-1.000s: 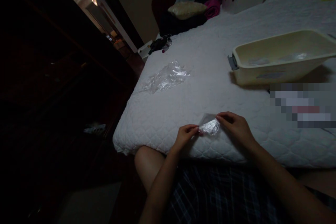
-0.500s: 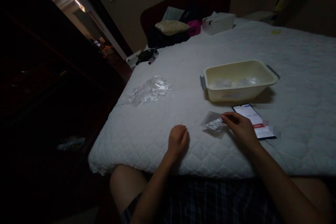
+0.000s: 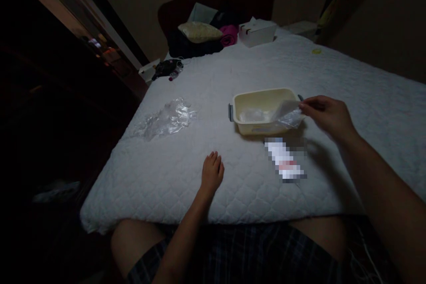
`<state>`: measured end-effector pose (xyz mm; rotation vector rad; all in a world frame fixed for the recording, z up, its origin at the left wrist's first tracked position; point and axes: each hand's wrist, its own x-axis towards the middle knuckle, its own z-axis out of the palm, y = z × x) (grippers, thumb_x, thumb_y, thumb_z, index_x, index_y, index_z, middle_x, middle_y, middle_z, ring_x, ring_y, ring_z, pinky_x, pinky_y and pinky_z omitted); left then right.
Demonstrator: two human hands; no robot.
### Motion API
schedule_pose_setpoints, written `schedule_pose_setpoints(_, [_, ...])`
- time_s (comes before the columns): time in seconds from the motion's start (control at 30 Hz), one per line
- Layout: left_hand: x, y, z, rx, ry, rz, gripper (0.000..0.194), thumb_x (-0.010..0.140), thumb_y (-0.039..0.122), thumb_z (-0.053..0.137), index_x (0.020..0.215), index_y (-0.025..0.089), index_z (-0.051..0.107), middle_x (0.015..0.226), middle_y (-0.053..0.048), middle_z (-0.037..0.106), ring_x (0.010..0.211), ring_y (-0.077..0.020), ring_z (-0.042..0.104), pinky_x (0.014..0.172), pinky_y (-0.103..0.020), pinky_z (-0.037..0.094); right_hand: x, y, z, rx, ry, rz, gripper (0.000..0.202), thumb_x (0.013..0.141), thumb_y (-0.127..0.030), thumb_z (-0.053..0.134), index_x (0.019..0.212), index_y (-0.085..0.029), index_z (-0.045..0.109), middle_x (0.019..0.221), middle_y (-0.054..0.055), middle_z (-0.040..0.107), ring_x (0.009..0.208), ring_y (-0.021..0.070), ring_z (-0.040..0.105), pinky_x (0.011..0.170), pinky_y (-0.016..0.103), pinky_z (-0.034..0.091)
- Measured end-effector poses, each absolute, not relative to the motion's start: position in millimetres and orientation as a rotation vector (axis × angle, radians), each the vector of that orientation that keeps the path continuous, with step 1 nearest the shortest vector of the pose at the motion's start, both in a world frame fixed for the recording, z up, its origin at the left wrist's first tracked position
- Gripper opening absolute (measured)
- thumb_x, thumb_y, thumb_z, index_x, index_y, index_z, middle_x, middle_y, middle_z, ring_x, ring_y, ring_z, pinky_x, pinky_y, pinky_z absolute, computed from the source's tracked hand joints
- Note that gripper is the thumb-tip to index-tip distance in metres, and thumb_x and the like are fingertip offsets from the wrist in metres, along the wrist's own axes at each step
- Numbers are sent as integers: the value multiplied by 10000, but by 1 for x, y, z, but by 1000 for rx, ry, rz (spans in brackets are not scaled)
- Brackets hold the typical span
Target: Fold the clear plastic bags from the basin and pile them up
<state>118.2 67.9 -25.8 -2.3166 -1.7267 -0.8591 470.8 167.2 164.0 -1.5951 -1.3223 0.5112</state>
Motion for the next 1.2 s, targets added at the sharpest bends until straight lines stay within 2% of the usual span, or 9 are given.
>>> schedule_pose_setpoints(0.17, [119, 68, -23, -2307, -1761, -872, 280, 877, 164, 505, 1143, 139, 589, 1261, -176, 604, 1260, -296, 513, 1026, -543, 438, 488, 210, 180, -1701, -1528, 504, 168, 703, -300, 690, 802, -165, 679, 802, 68, 691, 704, 170, 614, 741, 352, 489])
schedule_pose_setpoints(0.37, [118, 67, -20, -2290, -1765, -905, 271, 867, 158, 525, 1129, 148, 594, 1241, -161, 617, 1238, -291, 530, 1012, -527, 450, 496, 241, 174, -1744, -1812, 625, 196, 762, -337, 669, 839, -157, 689, 756, 65, 690, 679, 159, 596, 667, 315, 457])
schedule_pose_setpoints(0.53, [117, 67, -19, -2290, -1754, -906, 277, 857, 148, 535, 1128, 153, 592, 1229, -157, 622, 1223, -291, 537, 998, -526, 459, 496, 256, 180, -1720, -1764, 711, 113, 780, -222, 655, 868, -157, 680, 847, 65, 700, 744, 150, 605, 745, 319, 458])
schedule_pose_setpoints(0.8, [116, 67, -16, -2296, -1764, -881, 274, 850, 143, 539, 1117, 165, 594, 1219, -147, 627, 1198, -290, 550, 974, -525, 472, 503, 281, 166, -1755, -2018, 880, 183, 812, -282, 626, 946, -158, 634, 765, 57, 672, 689, 156, 583, 648, 305, 444])
schedule_pose_setpoints(1.03, [116, 67, -14, -2292, -1764, -869, 266, 844, 143, 546, 1104, 161, 598, 1211, -146, 631, 1188, -292, 555, 969, -522, 476, 489, 277, 157, -1752, -2190, 637, 184, 841, -233, 565, 1007, -175, 618, 882, 71, 680, 803, 179, 608, 767, 322, 452])
schedule_pose_setpoints(1.2, [116, 67, -15, -2291, -1760, -862, 266, 849, 146, 541, 1109, 166, 594, 1215, -142, 629, 1193, -287, 552, 971, -526, 474, 484, 273, 174, -1709, -2079, 684, 234, 864, -326, 515, 974, -155, 632, 902, 92, 670, 767, 171, 587, 727, 316, 460])
